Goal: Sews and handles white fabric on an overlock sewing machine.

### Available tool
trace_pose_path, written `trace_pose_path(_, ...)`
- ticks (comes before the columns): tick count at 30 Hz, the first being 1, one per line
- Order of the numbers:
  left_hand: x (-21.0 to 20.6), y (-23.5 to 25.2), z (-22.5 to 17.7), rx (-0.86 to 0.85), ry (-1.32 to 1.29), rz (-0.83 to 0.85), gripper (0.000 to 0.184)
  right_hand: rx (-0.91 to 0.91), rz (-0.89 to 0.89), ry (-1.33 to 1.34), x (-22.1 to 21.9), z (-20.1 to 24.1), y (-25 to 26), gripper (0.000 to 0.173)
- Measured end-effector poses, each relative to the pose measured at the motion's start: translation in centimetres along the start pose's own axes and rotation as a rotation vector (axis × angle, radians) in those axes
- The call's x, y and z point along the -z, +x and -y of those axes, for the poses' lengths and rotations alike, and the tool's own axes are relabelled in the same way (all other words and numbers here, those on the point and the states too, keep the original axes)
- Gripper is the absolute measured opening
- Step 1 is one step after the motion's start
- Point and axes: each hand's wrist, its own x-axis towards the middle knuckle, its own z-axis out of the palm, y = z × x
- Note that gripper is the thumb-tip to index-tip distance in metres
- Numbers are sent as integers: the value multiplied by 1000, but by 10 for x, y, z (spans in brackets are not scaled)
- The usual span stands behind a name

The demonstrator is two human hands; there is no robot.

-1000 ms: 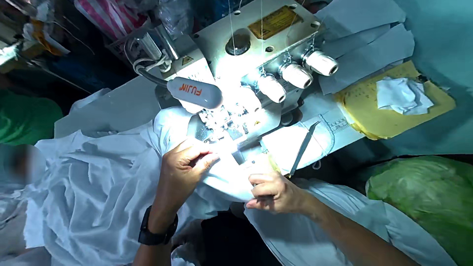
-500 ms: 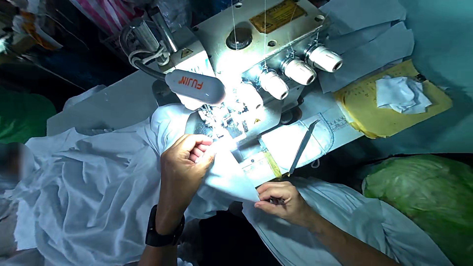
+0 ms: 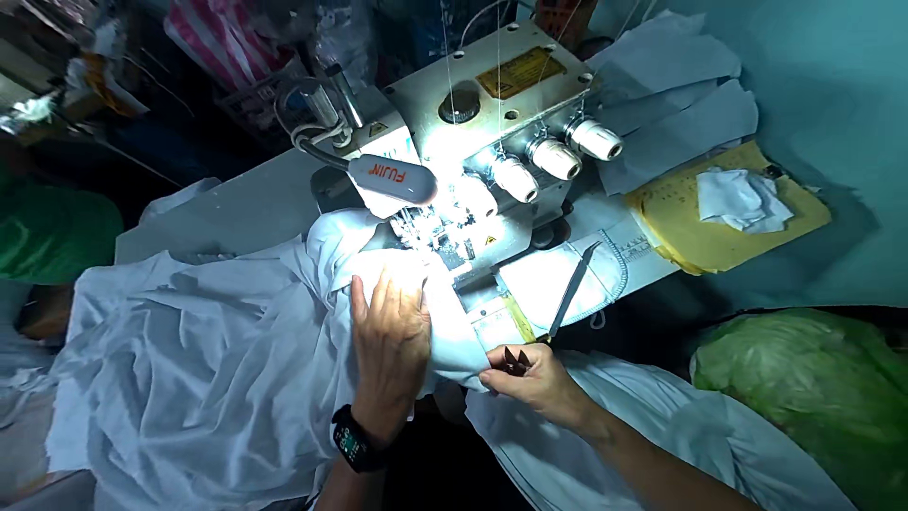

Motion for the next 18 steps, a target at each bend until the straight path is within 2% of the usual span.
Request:
trace_pose_path(1, 2, 2, 6, -11, -31, 20, 34, 8, -19, 9, -3, 1, -1, 5)
trace_pose_path(4, 11, -13, 15, -104, -236, 20, 51, 101, -70, -21, -4, 5, -10, 24)
trace_pose_path(5, 14, -26, 11, -148, -320, 5, 62, 153, -89, -41, -1, 9, -12, 27)
trace_pose_path(7, 8, -55, -4, -224, -385, -25, 69, 267, -98, -96, 2, 18, -17, 28)
trace_pose_path(8, -1, -69, -7, -252, -351, -40, 66, 333, -81, -152, 1, 23, -22, 26)
trace_pose_path(9, -13, -79, -2, -251, -290, -84, 54, 403, -42, -200, -2, 27, -27, 23)
trace_pose_path(10, -24, -85, 6, -212, -226, -157, 36, 461, 0, -238, -7, 29, -30, 22)
trace_pose_path(11, -29, -87, 15, -150, -198, -215, 29, 500, 23, -265, -12, 28, -31, 20)
trace_pose_path(13, -14, -77, 27, -87, -158, -218, 31, 517, -13, -317, -18, 21, -22, 17)
trace_pose_path(16, 18, -55, 30, -201, -117, -128, 25, 428, -123, -300, -23, 12, 3, 11)
trace_pose_path(18, 31, -37, 35, -272, -143, -21, 30, 401, -176, -263, -27, 10, 21, 8)
